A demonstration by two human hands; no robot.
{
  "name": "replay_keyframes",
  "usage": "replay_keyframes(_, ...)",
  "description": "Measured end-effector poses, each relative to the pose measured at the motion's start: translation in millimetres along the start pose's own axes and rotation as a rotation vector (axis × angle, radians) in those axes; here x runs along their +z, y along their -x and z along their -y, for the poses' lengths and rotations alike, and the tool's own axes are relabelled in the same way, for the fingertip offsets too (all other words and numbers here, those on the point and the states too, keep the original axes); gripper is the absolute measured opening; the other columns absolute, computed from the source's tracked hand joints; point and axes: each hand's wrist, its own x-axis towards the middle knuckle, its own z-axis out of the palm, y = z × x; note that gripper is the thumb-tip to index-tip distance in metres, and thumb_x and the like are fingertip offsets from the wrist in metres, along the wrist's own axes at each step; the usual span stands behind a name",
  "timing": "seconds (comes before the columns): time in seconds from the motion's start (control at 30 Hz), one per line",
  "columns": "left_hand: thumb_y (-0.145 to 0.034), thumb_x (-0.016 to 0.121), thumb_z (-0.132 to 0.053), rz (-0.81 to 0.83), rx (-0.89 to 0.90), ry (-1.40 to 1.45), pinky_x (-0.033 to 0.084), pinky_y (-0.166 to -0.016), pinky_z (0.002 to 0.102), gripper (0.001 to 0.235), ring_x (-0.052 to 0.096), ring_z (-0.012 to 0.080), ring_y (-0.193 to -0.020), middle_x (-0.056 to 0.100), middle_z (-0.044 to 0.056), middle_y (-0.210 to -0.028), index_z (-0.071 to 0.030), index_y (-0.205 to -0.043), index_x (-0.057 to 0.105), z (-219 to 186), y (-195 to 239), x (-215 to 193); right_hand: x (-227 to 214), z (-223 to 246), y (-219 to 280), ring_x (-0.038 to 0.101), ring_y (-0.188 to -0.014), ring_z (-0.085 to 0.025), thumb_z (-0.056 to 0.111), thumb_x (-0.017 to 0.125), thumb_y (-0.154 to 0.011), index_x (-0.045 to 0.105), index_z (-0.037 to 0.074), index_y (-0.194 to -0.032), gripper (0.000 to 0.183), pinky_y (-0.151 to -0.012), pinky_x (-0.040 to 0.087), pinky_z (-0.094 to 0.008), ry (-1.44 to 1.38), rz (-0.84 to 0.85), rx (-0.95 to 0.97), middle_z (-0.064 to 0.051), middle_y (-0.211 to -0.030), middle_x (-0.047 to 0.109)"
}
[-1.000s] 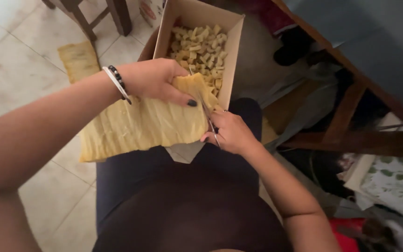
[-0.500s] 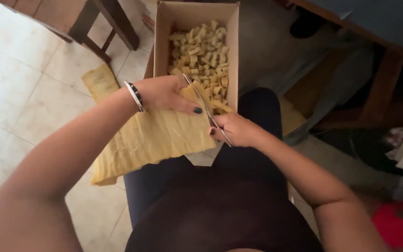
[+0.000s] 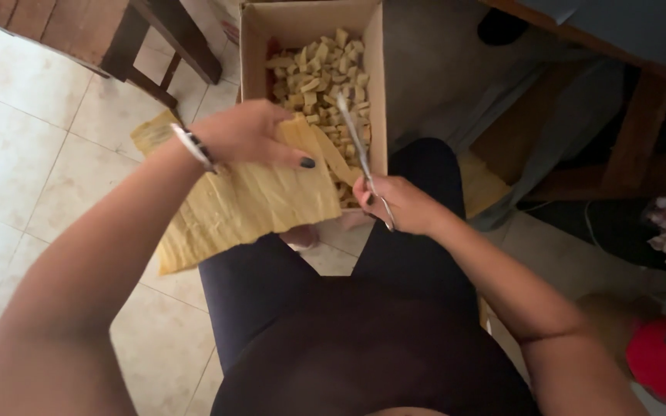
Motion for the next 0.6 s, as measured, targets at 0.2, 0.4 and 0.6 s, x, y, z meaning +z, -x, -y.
replay_keyframes(0.2, -0.074, 0.092, -0.042, -0.245, 0.086, -0.093, 0.054, -0.060, 0.029, 0.045, 0.062, 0.0148, -0.073, 0.067, 0.002, -0.084, -0.012, -0.097, 0.068, -48.4, 80.6, -37.3, -7.6, 35.5, 21.8, 0.058, -0.098, -0.027, 0.057, 0.074, -0.084, 0.052, 0.015, -0.102, 0.050, -0.082, 0.047, -0.043, 0.538, 0.016, -0.018, -0.007, -0.104, 0.060)
replay_keyframes(0.4, -0.082, 0.088, -0.034, -0.449, 0.379, -0.105, 0.059, -0.064, 0.026, 0.033, 0.069, 0.0140, -0.074, 0.072, 0.002, -0.087, -0.010, -0.099, 0.073, -42.4, 118.9, -35.6, -3.5, 52.2, 35.7, 0.057, -0.098, -0.036, 0.085, 0.065, -0.073, 0.057, 0.008, -0.127, 0.095, -0.080, 0.050, -0.049, 0.963, -0.048, 0.049, -0.013, -0.110, 0.060)
replay_keyframes(0.6, -0.078, 0.089, -0.032, -0.408, 0.256, -0.045, 0.061, -0.063, 0.022, 0.026, 0.071, 0.0094, -0.073, 0.076, -0.002, -0.084, -0.015, -0.092, 0.076, -59.5, 125.1, -15.2, 3.3, 73.5, 28.6, 0.058, -0.076, -0.028, 0.089, 0.064, -0.067, 0.064, 0.010, -0.098, 0.085, -0.060, 0.050, -0.042, 1.040, -0.307, -0.279, -0.002, -0.088, 0.059)
